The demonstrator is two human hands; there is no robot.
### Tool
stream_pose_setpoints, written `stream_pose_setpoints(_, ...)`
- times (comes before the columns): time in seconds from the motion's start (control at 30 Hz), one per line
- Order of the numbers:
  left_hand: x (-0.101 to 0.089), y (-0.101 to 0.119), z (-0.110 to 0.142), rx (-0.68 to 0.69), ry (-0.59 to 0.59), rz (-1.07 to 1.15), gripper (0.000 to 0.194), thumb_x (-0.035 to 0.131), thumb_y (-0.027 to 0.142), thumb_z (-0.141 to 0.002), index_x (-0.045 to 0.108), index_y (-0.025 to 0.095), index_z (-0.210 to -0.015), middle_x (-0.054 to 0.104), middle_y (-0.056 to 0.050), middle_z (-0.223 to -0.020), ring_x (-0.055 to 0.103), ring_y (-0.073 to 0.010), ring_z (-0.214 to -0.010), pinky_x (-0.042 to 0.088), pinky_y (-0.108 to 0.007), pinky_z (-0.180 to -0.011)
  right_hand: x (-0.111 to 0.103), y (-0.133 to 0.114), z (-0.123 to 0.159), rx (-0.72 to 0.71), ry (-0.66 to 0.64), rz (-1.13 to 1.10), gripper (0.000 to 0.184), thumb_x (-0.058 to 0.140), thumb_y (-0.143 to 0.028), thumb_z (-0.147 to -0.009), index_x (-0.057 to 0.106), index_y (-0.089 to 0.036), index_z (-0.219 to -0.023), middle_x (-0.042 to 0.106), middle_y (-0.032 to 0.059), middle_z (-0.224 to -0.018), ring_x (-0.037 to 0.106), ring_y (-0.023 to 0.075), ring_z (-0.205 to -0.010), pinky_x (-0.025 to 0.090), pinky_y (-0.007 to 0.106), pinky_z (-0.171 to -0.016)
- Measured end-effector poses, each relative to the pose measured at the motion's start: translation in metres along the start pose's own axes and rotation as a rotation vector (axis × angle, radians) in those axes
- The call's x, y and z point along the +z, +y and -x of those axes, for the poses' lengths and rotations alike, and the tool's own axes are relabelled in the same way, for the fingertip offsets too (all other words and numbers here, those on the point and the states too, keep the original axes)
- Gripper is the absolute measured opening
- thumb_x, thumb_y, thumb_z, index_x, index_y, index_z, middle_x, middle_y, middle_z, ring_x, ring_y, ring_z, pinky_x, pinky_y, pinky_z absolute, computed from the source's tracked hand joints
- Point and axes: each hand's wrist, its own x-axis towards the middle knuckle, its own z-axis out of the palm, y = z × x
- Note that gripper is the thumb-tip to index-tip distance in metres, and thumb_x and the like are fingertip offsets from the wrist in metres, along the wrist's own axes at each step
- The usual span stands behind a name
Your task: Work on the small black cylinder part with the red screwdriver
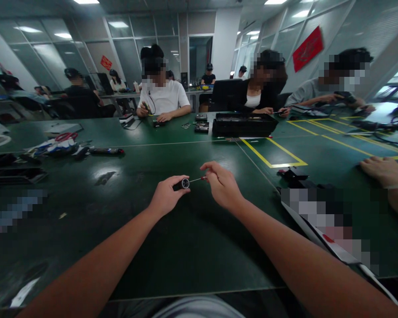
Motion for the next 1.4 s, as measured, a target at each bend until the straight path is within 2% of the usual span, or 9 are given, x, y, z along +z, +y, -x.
stream_pose_setpoints(0.17, -0.001, 0.0, 0.001, 0.004, 0.012, -0.008, 0.041, 0.078, 0.019, -0.081, 0.073, 0.024, -0.121, 0.073, -0.006, -0.123, 0.066, -0.0243, -0.118, 0.047, -0.045, -0.109, 0.003, 0.0, -0.001, 0.039, 0.04, 0.12, 0.036, 0.036, -0.04, -0.104, 0.067, -0.022, -0.104, 0.071, 0.0046, -0.082, 0.064, 0.0205, -0.071, 0.039, 0.032, -0.065)
stream_pose_setpoints(0.4, -0.002, 0.002, 0.0, -0.004, -0.006, -0.024, 0.042, 0.079, 0.017, -0.08, 0.073, 0.024, -0.121, 0.074, -0.005, -0.122, 0.066, -0.0239, -0.117, 0.048, -0.043, -0.109, 0.001, -0.001, -0.001, 0.097, -0.024, -0.018, 0.033, 0.038, -0.03, -0.1, 0.051, -0.019, -0.129, 0.068, 0.0037, -0.081, 0.061, 0.0201, -0.069, 0.041, 0.033, -0.065)
stream_pose_setpoints(0.5, -0.002, 0.003, 0.0, -0.019, -0.004, -0.026, 0.042, 0.079, 0.016, -0.08, 0.073, 0.024, -0.121, 0.073, -0.006, -0.123, 0.066, -0.0241, -0.118, 0.048, -0.043, -0.109, -0.001, 0.0, -0.002, 0.115, -0.04, -0.104, 0.031, 0.038, -0.033, -0.1, 0.049, -0.021, -0.127, 0.066, 0.0028, -0.083, 0.061, 0.0203, -0.073, 0.043, 0.034, -0.066)
stream_pose_setpoints(0.63, -0.003, 0.001, 0.0, -0.02, 0.008, -0.033, 0.041, 0.078, 0.018, -0.081, 0.073, 0.025, -0.122, 0.073, -0.005, -0.123, 0.066, -0.0242, -0.118, 0.048, -0.043, -0.108, 0.001, 0.004, -0.004, 0.164, -0.048, -0.12, 0.03, 0.036, -0.045, -0.102, 0.053, -0.024, -0.114, 0.062, -0.0003, -0.075, 0.056, 0.0184, -0.062, 0.039, 0.033, -0.059)
stream_pose_setpoints(0.77, -0.003, -0.002, -0.001, -0.02, 0.024, -0.041, 0.041, 0.079, 0.019, -0.081, 0.073, 0.025, -0.122, 0.073, -0.005, -0.123, 0.066, -0.0244, -0.118, 0.048, -0.042, -0.107, 0.003, 0.006, -0.002, 0.143, -0.05, -0.158, 0.023, 0.04, -0.034, -0.1, 0.049, -0.024, -0.118, 0.061, -0.0011, -0.078, 0.055, 0.0172, -0.063, 0.04, 0.033, -0.06)
stream_pose_setpoints(0.9, -0.003, -0.002, -0.002, -0.027, 0.035, -0.043, 0.042, 0.079, 0.018, -0.081, 0.073, 0.024, -0.122, 0.074, -0.006, -0.122, 0.067, -0.025, -0.116, 0.049, -0.043, -0.107, 0.007, 0.006, -0.001, 0.067, 0.017, -0.259, 0.017, 0.049, -0.031, -0.096, 0.051, -0.023, -0.111, 0.063, 0.0014, -0.088, 0.061, 0.0179, -0.078, 0.046, 0.033, -0.07)
stream_pose_setpoints(1.0, -0.002, 0.001, -0.001, 0.016, 0.007, -0.035, 0.043, 0.079, 0.019, -0.081, 0.072, 0.025, -0.123, 0.074, -0.005, -0.122, 0.066, -0.0242, -0.117, 0.048, -0.043, -0.107, 0.012, 0.009, -0.003, 0.101, 0.086, -0.365, 0.016, 0.055, -0.038, -0.094, 0.057, -0.023, -0.099, 0.065, 0.0028, -0.089, 0.061, 0.018, -0.081, 0.048, 0.034, -0.074)
stream_pose_setpoints(1.2, -0.001, 0.006, 0.0, 0.117, -0.022, -0.118, 0.04, 0.079, 0.019, -0.082, 0.073, 0.027, -0.121, 0.074, -0.005, -0.122, 0.065, -0.0247, -0.117, 0.046, -0.046, -0.106, 0.022, 0.024, -0.01, 0.491, 0.297, -0.705, 0.03, 0.052, -0.051, -0.093, 0.054, -0.024, -0.08, 0.054, -0.0026, -0.067, 0.049, 0.0135, -0.056, 0.048, 0.03, -0.057)
stream_pose_setpoints(1.4, -0.002, 0.005, 0.0, 0.077, 0.001, -0.151, 0.041, 0.077, 0.025, -0.084, 0.071, 0.027, -0.125, 0.073, -0.005, -0.124, 0.064, -0.0256, -0.118, 0.045, -0.045, -0.105, 0.02, 0.022, -0.008, 0.327, 0.305, -0.567, 0.025, 0.051, -0.048, -0.095, 0.056, -0.024, -0.089, 0.06, -0.0007, -0.076, 0.058, 0.015, -0.067, 0.052, 0.03, -0.064)
